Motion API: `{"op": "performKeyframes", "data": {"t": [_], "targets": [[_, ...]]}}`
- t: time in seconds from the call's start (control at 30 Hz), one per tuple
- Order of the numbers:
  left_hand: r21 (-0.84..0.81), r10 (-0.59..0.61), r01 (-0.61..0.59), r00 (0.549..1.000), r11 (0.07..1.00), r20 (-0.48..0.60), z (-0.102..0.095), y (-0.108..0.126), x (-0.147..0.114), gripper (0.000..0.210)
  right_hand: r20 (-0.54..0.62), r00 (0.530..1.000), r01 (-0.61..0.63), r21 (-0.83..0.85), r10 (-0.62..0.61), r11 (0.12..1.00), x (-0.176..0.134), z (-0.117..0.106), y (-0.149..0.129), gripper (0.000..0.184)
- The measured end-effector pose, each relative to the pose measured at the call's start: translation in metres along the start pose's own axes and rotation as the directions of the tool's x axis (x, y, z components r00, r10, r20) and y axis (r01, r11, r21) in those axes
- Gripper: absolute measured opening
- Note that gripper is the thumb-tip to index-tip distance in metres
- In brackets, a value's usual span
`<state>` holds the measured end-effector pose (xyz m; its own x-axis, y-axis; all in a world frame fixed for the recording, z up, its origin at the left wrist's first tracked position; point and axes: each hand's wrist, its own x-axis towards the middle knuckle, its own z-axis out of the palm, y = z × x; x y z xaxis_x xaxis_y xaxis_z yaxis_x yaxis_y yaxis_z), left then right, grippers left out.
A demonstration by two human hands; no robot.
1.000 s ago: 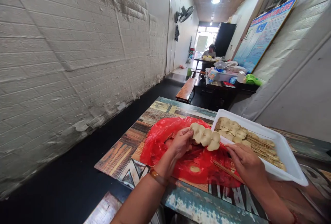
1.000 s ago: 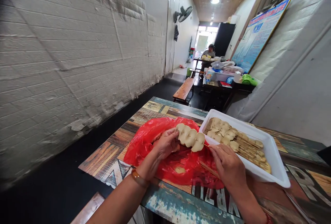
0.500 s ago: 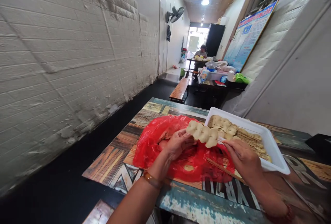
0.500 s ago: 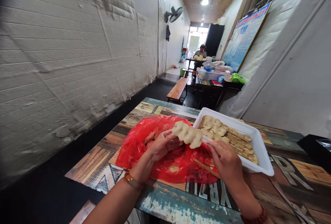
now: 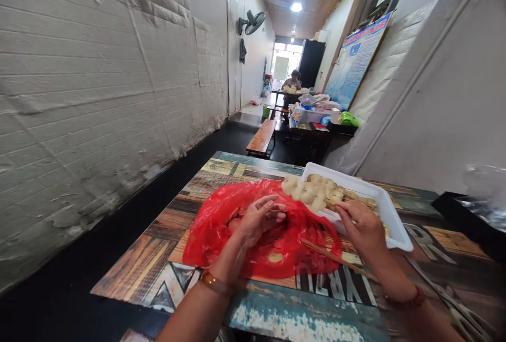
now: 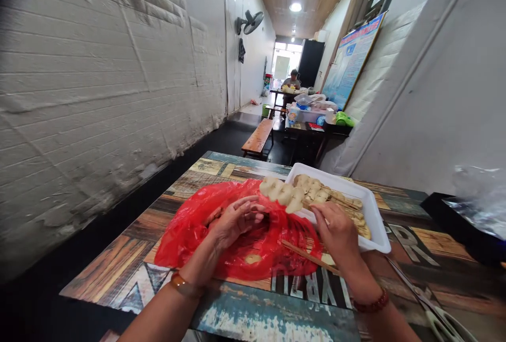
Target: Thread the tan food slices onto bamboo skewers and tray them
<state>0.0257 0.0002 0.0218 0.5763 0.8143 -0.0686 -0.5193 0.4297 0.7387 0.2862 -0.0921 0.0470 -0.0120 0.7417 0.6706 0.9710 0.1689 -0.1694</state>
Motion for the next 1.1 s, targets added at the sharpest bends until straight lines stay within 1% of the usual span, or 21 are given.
{"op": "performKeyframes", "data": {"t": [0.07,0.1,0.2,0.27,0.37,0.5,0.6,0.77,0.93,1.03,1.1], "targets": [[0.012,-0.003,0.004,0.999,1.0,-0.051,-0.001,0.002,0.001,0.035,-0.004,0.998,-0.063,-0.008,0.063,0.998,0.003,-0.007,0.023,0.029],[0.021,-0.003,0.005,0.998,1.0,-0.069,-0.002,0.003,0.001,0.033,0.022,0.996,-0.08,-0.029,0.081,0.996,0.004,-0.01,0.035,0.03],[0.037,0.008,-0.004,0.996,0.999,-0.091,-0.004,0.004,0.003,0.033,0.06,0.993,-0.099,-0.08,0.104,0.992,0.004,-0.015,0.066,0.033],[0.034,0.022,-0.019,0.995,0.999,-0.095,-0.005,0.004,0.004,0.035,0.092,0.99,-0.098,-0.105,0.107,0.99,0.004,-0.014,0.08,0.033],[0.026,0.024,-0.022,0.994,0.999,-0.107,-0.005,0.004,0.006,0.038,0.145,0.984,-0.086,-0.126,0.104,0.988,0.005,-0.008,0.09,0.031],[0.02,0.0,0.003,0.992,1.0,-0.129,-0.006,0.004,0.007,0.041,0.211,0.973,-0.068,-0.127,0.094,0.99,0.009,0.005,0.09,0.028],[0.017,-0.011,0.013,0.991,1.0,-0.131,-0.006,0.004,0.008,0.04,0.251,0.965,-0.054,-0.117,0.082,0.992,0.012,0.008,0.089,0.027],[0.028,0.002,0.002,0.99,1.0,-0.141,-0.007,0.004,0.008,0.037,0.28,0.959,-0.02,-0.1,0.047,0.995,0.012,0.0,0.086,0.027],[0.033,0.019,-0.015,0.991,0.999,-0.129,-0.008,0.005,0.008,0.037,0.305,0.952,0.037,-0.048,-0.02,0.998,0.01,-0.004,0.068,0.03],[0.031,0.021,-0.017,0.993,0.999,-0.119,-0.01,0.005,0.008,0.038,0.293,0.955,0.048,-0.022,-0.039,0.999,0.011,-0.007,0.057,0.034],[0.035,0.029,-0.026,0.993,0.999,-0.117,-0.011,0.005,0.008,0.038,0.257,0.966,0.033,-0.012,-0.029,0.999,0.009,-0.012,0.052,0.036]]}}
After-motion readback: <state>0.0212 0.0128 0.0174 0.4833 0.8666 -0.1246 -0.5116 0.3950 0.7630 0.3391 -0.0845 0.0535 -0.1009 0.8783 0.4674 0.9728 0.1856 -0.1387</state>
